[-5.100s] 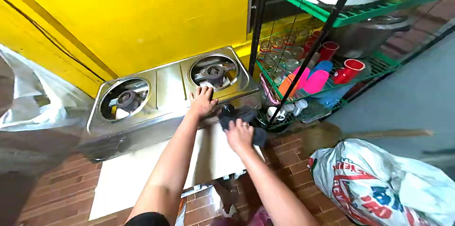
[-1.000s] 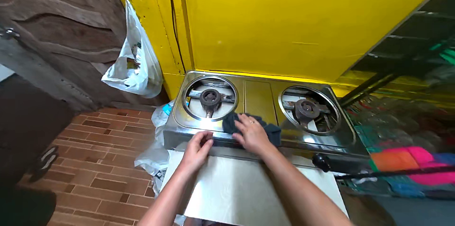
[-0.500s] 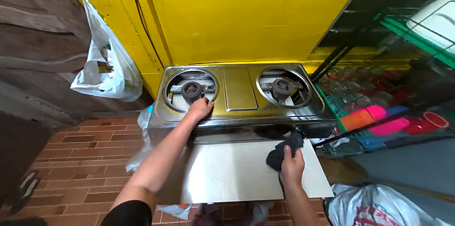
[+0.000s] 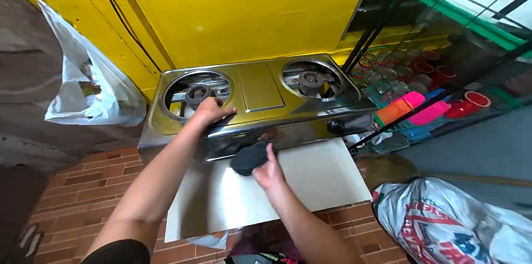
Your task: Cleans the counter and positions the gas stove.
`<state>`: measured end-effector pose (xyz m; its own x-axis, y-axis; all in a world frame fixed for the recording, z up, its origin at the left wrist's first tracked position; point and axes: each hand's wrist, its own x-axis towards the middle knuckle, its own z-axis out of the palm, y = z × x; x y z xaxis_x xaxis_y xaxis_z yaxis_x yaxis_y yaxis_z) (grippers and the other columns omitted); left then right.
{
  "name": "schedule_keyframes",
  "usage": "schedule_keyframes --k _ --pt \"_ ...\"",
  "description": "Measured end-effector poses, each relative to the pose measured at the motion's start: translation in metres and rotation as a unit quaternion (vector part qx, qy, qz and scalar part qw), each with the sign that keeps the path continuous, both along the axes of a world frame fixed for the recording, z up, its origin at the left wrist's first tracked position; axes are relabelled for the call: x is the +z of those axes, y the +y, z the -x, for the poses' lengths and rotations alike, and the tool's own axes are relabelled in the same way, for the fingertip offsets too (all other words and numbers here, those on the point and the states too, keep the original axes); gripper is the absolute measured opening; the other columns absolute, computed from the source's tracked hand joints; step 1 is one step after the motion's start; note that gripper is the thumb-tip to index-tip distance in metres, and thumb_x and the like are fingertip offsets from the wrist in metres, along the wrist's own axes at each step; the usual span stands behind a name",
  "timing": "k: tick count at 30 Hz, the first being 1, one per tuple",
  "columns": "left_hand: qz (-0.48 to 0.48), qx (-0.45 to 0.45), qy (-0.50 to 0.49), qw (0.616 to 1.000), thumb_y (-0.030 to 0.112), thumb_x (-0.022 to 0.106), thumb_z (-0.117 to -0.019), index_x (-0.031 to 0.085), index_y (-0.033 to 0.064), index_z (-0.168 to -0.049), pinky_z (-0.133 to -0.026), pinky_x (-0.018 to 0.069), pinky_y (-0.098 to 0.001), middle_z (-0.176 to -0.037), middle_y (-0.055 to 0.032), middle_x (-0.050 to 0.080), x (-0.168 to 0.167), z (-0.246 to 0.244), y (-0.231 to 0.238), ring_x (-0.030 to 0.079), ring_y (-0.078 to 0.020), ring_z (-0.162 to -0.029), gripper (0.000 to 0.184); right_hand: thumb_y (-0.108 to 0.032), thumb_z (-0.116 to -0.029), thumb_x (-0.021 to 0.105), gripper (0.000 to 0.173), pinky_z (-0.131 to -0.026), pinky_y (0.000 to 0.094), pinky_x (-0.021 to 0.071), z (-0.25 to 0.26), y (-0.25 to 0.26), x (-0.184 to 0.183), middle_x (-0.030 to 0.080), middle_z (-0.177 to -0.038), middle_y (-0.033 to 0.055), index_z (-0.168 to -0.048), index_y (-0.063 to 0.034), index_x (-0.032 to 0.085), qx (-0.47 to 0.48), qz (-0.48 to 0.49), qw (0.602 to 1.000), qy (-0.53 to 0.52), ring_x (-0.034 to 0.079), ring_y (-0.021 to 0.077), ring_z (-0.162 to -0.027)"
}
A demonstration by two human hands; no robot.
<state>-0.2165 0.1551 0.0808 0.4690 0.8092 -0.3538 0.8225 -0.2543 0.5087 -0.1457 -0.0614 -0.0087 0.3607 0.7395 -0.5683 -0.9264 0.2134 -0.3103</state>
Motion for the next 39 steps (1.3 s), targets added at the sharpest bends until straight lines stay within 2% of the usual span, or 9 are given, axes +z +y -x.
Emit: schedule_keyframes --k 7,12,15,20,23,26,29,34,39 --pt "-0.058 -0.008 0.018 0.998 0.054 0.079 -0.0858 0.07 0.0008 -0.119 -0.095 0.0474 -0.0681 -0.111 -0.026 0.07 0.003 -0.002 -0.002 0.066 -0.0441 -0.108 0.064 -0.031 -0.1081 0.033 0.032 -0.071 0.0392 0.0607 -0.093 -0.03 -0.005 0.068 -0.088 0.0064 -0.107 -0.0097 0.057 -0.136 -0.012 0.991 -0.004 0.07 0.0182 -0.081" --pt "-0.059 -0.018 0.008 0.998 0.053 0.078 -0.0864 0.071 -0.0006 -0.115 -0.094 0.0479 -0.0672 -0.107 -0.0263 0.07 -0.002 -0.001 0.0 0.066 -0.0439 -0.104 0.062 -0.041 -0.1116 0.03 0.041 -0.091 0.046 0.0556 -0.171 -0.055 -0.013 0.061 -0.115 0.0099 -0.132 -0.0099 0.047 -0.375 0.012 0.925 -0.057 0.064 0.0217 -0.106" --pt "-0.057 -0.017 0.001 0.998 0.052 0.079 -0.0866 0.072 -0.0007 -0.112 -0.093 0.048 -0.0666 -0.104 -0.0255 0.07 -0.006 -0.001 -0.001 0.067 -0.0429 -0.102 0.059 -0.043 -0.1118 0.031 0.046 -0.093 0.0482 0.0545 -0.132 -0.031 -0.004 0.06 -0.123 0.0131 -0.138 -0.0082 0.046 -0.353 0.073 0.932 -0.047 0.062 0.0246 -0.111" --pt "-0.048 -0.003 0.007 0.999 0.051 0.08 -0.0862 0.072 0.0012 -0.116 -0.097 0.0469 -0.0669 -0.11 -0.0253 0.07 -0.007 -0.003 -0.003 0.066 -0.0431 -0.108 0.058 -0.041 -0.1129 0.03 0.047 -0.098 0.0465 0.0527 0.005 0.008 0.005 0.06 -0.129 0.014 -0.141 -0.0076 0.046 -0.121 0.061 0.991 -0.001 0.061 0.0246 -0.117" --pt "-0.048 0.001 0.012 0.999 0.049 0.08 -0.0862 0.073 0.0026 -0.114 -0.094 0.0484 -0.0655 -0.106 -0.0242 0.071 -0.004 -0.003 -0.008 0.067 -0.042 -0.104 0.054 -0.03 -0.1132 0.035 0.038 -0.1 0.0447 0.0518 0.019 0.016 0.006 0.061 -0.128 0.0156 -0.138 -0.0038 0.048 -0.09 0.069 0.993 0.017 0.061 0.025 -0.117" --pt "-0.052 -0.008 0.007 0.999 0.048 0.08 -0.0868 0.073 0.0015 -0.115 -0.095 0.0473 -0.0671 -0.107 -0.0257 0.071 0.0 -0.003 -0.007 0.066 -0.0437 -0.105 0.055 -0.016 -0.1098 0.047 0.03 -0.092 0.0407 0.0565 -0.023 0.005 0.007 0.062 -0.119 0.0176 -0.133 0.0026 0.048 -0.148 0.144 0.973 -0.1 0.064 0.0225 -0.105" --pt "-0.06 -0.013 -0.005 0.998 0.047 0.08 -0.0875 0.074 0.0013 -0.114 -0.093 0.0477 -0.0676 -0.106 -0.0255 0.071 0.001 -0.003 -0.008 0.067 -0.0439 -0.102 0.053 -0.019 -0.1071 0.055 0.039 -0.094 0.0444 0.0562 -0.092 -0.013 -0.004 0.062 -0.124 0.0197 -0.138 0.0034 0.047 -0.236 0.219 0.929 -0.182 0.064 0.0246 -0.111" --pt "-0.056 -0.008 0.004 0.998 0.048 0.08 -0.0868 0.074 0.0024 -0.115 -0.094 0.0482 -0.0647 -0.107 -0.0236 0.071 0.005 -0.005 -0.006 0.067 -0.0408 -0.103 0.054 -0.019 -0.1064 0.056 0.044 -0.097 0.0487 0.0544 -0.2 -0.044 -0.02 0.057 -0.132 0.0202 -0.144 -0.0005 0.042 -0.371 0.192 0.898 -0.137 0.061 0.0291 -0.117" --pt "-0.046 -0.01 0.008 0.999 0.046 0.08 -0.0877 0.072 0.0001 -0.115 -0.095 0.0483 -0.0615 -0.106 -0.0239 0.071 0.005 -0.009 -0.011 0.067 -0.0386 -0.103 0.054 -0.019 -0.1035 0.06 0.043 -0.093 0.0503 0.0548 -0.264 -0.07 -0.023 0.059 -0.13 0.018 -0.141 -0.0028 0.046 -0.37 0.182 0.906 -0.097 0.061 0.0291 -0.114"
